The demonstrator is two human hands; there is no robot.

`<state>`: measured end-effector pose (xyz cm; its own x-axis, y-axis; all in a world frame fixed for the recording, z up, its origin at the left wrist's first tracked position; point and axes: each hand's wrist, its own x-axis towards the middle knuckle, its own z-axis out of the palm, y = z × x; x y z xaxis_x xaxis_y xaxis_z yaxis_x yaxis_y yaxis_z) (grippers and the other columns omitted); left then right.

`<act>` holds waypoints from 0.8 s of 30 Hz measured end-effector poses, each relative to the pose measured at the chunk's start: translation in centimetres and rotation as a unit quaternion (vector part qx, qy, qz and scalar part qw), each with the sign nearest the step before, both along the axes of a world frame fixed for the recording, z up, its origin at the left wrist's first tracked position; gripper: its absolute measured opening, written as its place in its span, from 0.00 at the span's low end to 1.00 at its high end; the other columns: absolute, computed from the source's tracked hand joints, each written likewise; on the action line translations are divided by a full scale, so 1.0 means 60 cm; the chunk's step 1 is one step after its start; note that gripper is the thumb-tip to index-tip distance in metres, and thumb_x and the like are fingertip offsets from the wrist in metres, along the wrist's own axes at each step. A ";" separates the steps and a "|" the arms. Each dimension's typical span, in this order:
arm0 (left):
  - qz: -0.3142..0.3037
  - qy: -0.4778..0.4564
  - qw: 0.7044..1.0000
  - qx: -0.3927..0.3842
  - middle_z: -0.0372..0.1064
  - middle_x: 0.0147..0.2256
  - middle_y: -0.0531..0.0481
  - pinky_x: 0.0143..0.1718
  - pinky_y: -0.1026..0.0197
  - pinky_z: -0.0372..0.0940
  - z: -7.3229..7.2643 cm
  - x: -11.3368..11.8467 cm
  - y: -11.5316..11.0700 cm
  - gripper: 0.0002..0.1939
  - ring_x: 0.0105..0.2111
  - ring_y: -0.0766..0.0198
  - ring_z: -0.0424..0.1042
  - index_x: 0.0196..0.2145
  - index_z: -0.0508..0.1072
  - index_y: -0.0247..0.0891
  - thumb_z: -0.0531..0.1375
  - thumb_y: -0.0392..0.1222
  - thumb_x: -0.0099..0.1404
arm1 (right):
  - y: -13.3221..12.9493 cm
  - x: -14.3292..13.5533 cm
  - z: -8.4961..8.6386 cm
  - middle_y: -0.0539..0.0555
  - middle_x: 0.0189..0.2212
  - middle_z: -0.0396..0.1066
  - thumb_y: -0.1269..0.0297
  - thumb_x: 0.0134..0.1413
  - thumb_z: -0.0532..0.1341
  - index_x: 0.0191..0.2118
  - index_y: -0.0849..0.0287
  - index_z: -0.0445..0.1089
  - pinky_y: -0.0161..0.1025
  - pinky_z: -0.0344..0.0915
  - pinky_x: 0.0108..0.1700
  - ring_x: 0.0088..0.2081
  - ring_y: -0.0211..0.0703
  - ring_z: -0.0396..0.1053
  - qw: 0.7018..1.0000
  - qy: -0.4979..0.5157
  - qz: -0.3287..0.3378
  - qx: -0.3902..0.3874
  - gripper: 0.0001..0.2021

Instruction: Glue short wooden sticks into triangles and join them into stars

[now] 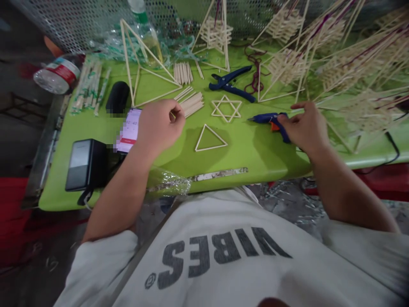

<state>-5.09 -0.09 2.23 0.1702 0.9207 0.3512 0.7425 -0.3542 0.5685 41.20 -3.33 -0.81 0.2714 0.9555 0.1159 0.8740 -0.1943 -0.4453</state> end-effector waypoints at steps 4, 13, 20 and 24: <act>0.005 0.002 1.000 -0.007 0.80 0.31 0.49 0.43 0.46 0.71 0.000 0.001 0.001 0.07 0.33 0.52 0.76 0.32 0.79 0.49 0.71 0.47 0.68 | 0.001 -0.020 0.052 0.62 0.42 0.88 0.57 0.74 0.74 0.51 0.51 0.82 0.51 0.62 0.44 0.39 0.51 0.75 0.992 -0.123 -0.030 0.007 0.08; -0.016 -0.003 1.000 0.025 0.83 0.33 0.47 0.41 0.50 0.71 -0.010 -0.003 0.001 0.08 0.32 0.54 0.74 0.33 0.80 0.48 0.69 0.50 0.69 | 0.153 -0.207 0.119 0.56 0.49 0.90 0.56 0.82 0.71 0.55 0.57 0.89 0.40 0.68 0.48 0.41 0.43 0.74 0.941 -0.197 0.264 -0.076 0.11; -0.023 -0.010 0.999 0.023 0.85 0.35 0.47 0.41 0.49 0.72 -0.010 0.000 -0.007 0.05 0.34 0.53 0.78 0.36 0.81 0.47 0.66 0.47 0.67 | 0.229 -0.269 0.080 0.63 0.50 0.90 0.63 0.75 0.72 0.51 0.62 0.88 0.47 0.79 0.60 0.54 0.55 0.85 0.918 -0.240 0.293 -0.117 0.09; -0.035 -0.052 0.998 0.006 0.87 0.37 0.47 0.44 0.48 0.74 -0.012 0.004 -0.006 0.02 0.36 0.52 0.81 0.36 0.81 0.46 0.68 0.44 0.67 | 0.225 -0.262 0.122 0.65 0.54 0.90 0.65 0.75 0.66 0.55 0.58 0.90 0.55 0.80 0.60 0.54 0.64 0.85 0.931 -0.227 0.272 -0.083 0.14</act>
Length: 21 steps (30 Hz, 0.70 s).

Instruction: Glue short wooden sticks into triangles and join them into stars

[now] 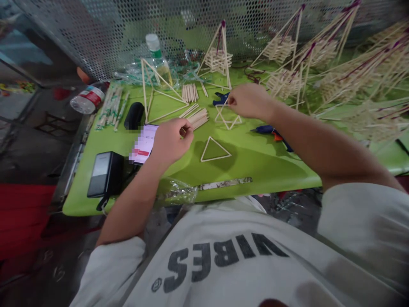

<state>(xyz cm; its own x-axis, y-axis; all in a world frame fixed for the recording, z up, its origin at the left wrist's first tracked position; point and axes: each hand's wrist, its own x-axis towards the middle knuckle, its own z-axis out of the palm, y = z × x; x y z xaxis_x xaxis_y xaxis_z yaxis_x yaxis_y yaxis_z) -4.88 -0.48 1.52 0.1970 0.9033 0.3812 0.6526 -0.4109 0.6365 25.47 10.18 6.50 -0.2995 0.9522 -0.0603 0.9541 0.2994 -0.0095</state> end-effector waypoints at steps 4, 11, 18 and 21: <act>0.007 -0.072 0.997 0.001 0.88 0.43 0.46 0.45 0.48 0.76 0.000 0.008 0.002 0.04 0.40 0.53 0.83 0.44 0.84 0.47 0.69 0.45 0.72 | -0.041 -0.010 0.079 0.64 0.54 0.90 0.67 0.78 0.62 0.56 0.56 0.90 0.60 0.82 0.60 0.52 0.64 0.83 0.996 0.028 -0.005 0.081 0.17; -0.052 -0.202 0.978 0.015 0.89 0.50 0.47 0.54 0.48 0.80 0.008 0.040 -0.023 0.14 0.48 0.54 0.88 0.49 0.83 0.48 0.77 0.55 0.74 | -0.188 -0.076 0.147 0.64 0.60 0.87 0.62 0.84 0.60 0.57 0.58 0.87 0.58 0.78 0.53 0.58 0.70 0.84 0.994 -0.013 0.074 0.083 0.16; -0.065 -0.213 0.975 0.021 0.87 0.37 0.51 0.44 0.56 0.79 0.007 0.046 -0.034 0.10 0.37 0.60 0.85 0.40 0.86 0.44 0.77 0.51 0.73 | -0.224 -0.077 0.116 0.61 0.49 0.87 0.67 0.78 0.60 0.48 0.57 0.85 0.47 0.64 0.42 0.44 0.54 0.80 0.984 0.036 0.088 0.149 0.13; -0.050 -0.206 0.976 0.047 0.88 0.38 0.50 0.43 0.59 0.78 0.002 0.041 -0.026 0.15 0.37 0.62 0.85 0.41 0.87 0.43 0.76 0.57 0.75 | -0.221 -0.070 0.103 0.59 0.47 0.87 0.67 0.78 0.61 0.46 0.57 0.85 0.46 0.58 0.39 0.43 0.53 0.79 0.979 0.051 0.090 0.177 0.12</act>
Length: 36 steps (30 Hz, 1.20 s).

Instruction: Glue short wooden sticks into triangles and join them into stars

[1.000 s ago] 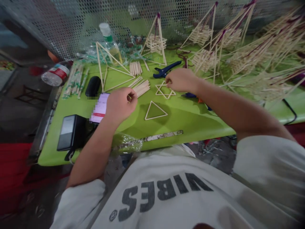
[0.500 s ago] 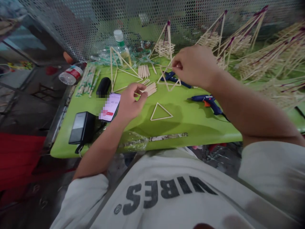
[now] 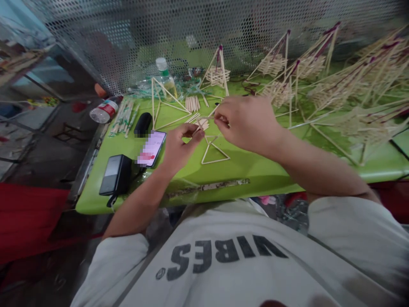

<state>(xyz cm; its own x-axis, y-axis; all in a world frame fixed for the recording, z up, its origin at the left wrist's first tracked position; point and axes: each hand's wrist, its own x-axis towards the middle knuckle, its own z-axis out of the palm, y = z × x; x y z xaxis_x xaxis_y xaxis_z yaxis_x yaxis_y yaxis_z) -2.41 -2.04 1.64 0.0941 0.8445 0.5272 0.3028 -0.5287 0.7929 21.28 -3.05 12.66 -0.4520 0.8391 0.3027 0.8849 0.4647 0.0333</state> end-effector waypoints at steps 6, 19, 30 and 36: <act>0.020 0.024 0.997 0.068 0.86 0.34 0.52 0.41 0.61 0.76 0.003 0.003 -0.005 0.15 0.34 0.64 0.83 0.35 0.84 0.43 0.76 0.54 0.75 | 0.008 0.013 -0.020 0.57 0.40 0.84 0.66 0.77 0.64 0.41 0.54 0.83 0.48 0.62 0.40 0.42 0.53 0.79 0.995 0.081 0.048 0.015 0.11; -0.003 -0.092 0.995 0.040 0.84 0.31 0.53 0.28 0.65 0.70 0.002 -0.007 -0.002 0.19 0.26 0.69 0.78 0.39 0.90 0.45 0.80 0.63 0.74 | 0.049 0.103 -0.137 0.51 0.30 0.73 0.44 0.78 0.77 0.43 0.50 0.83 0.46 0.54 0.30 0.29 0.42 0.58 0.803 0.565 0.172 -0.079 0.17; -0.115 -0.162 0.980 -0.015 0.87 0.35 0.54 0.34 0.63 0.85 -0.008 -0.010 0.000 0.13 0.29 0.66 0.85 0.43 0.92 0.49 0.83 0.58 0.73 | 0.038 0.085 -0.137 0.51 0.29 0.73 0.54 0.72 0.77 0.55 0.60 0.85 0.39 0.49 0.25 0.27 0.40 0.61 0.583 0.688 0.241 -0.357 0.16; -0.124 -0.176 0.976 -0.040 0.87 0.36 0.55 0.35 0.63 0.86 -0.014 -0.008 -0.002 0.15 0.31 0.66 0.86 0.44 0.91 0.49 0.84 0.59 0.71 | 0.038 0.077 -0.151 0.47 0.27 0.71 0.59 0.76 0.79 0.53 0.65 0.83 0.33 0.48 0.23 0.25 0.33 0.57 0.519 0.686 0.326 -0.391 0.14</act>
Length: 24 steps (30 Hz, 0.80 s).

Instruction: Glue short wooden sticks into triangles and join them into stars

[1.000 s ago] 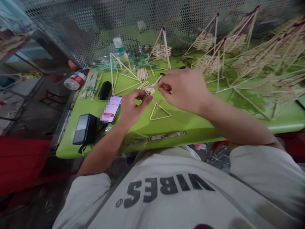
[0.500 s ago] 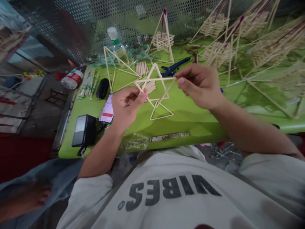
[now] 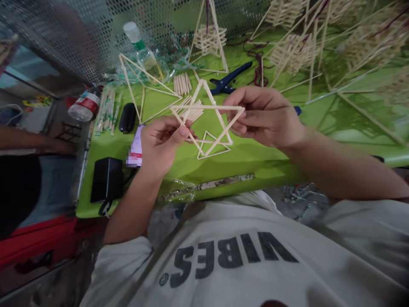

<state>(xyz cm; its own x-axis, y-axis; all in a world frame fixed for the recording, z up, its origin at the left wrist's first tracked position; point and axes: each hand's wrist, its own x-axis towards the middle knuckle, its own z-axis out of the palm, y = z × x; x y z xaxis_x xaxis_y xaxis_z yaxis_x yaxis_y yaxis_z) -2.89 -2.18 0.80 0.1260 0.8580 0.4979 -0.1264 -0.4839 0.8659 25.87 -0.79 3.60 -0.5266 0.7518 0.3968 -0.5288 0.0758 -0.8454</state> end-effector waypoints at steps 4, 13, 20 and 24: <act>-0.018 -0.021 1.000 -0.011 0.88 0.38 0.55 0.36 0.63 0.88 -0.002 0.001 -0.001 0.14 0.31 0.67 0.86 0.44 0.91 0.49 0.84 0.57 0.72 | 0.003 -0.004 -0.007 0.46 0.27 0.72 0.62 0.77 0.79 0.54 0.67 0.84 0.31 0.51 0.26 0.26 0.31 0.59 1.000 0.023 0.017 0.010 0.13; -0.005 0.043 0.993 -0.113 0.85 0.35 0.52 0.36 0.54 0.90 0.021 0.006 -0.016 0.29 0.32 0.59 0.87 0.40 0.88 0.47 0.85 0.73 0.62 | -0.003 -0.006 -0.011 0.47 0.29 0.73 0.59 0.77 0.78 0.51 0.61 0.83 0.32 0.52 0.24 0.24 0.31 0.56 0.996 0.021 0.071 0.047 0.11; -0.031 0.044 0.992 -0.114 0.82 0.33 0.51 0.34 0.52 0.89 0.023 0.004 -0.017 0.30 0.29 0.60 0.85 0.39 0.87 0.46 0.86 0.73 0.60 | -0.012 -0.004 -0.005 0.47 0.29 0.73 0.61 0.80 0.75 0.48 0.61 0.81 0.31 0.50 0.22 0.23 0.31 0.55 0.994 0.026 0.095 0.053 0.09; -0.024 0.050 0.993 -0.106 0.82 0.33 0.51 0.34 0.53 0.89 0.023 0.000 -0.015 0.28 0.28 0.61 0.83 0.39 0.88 0.46 0.86 0.71 0.62 | -0.012 0.003 0.002 0.47 0.28 0.70 0.60 0.82 0.71 0.46 0.60 0.78 0.33 0.48 0.23 0.24 0.32 0.53 0.995 0.025 0.086 0.034 0.10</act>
<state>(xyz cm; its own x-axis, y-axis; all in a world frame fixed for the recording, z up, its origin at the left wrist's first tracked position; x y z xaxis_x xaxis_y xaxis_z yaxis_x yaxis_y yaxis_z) -2.87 -3.09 2.17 0.2091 0.9337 0.2907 -0.0538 -0.2859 0.9568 26.05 -1.50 3.70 -0.6232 0.6228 0.4730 -0.5800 0.0377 -0.8138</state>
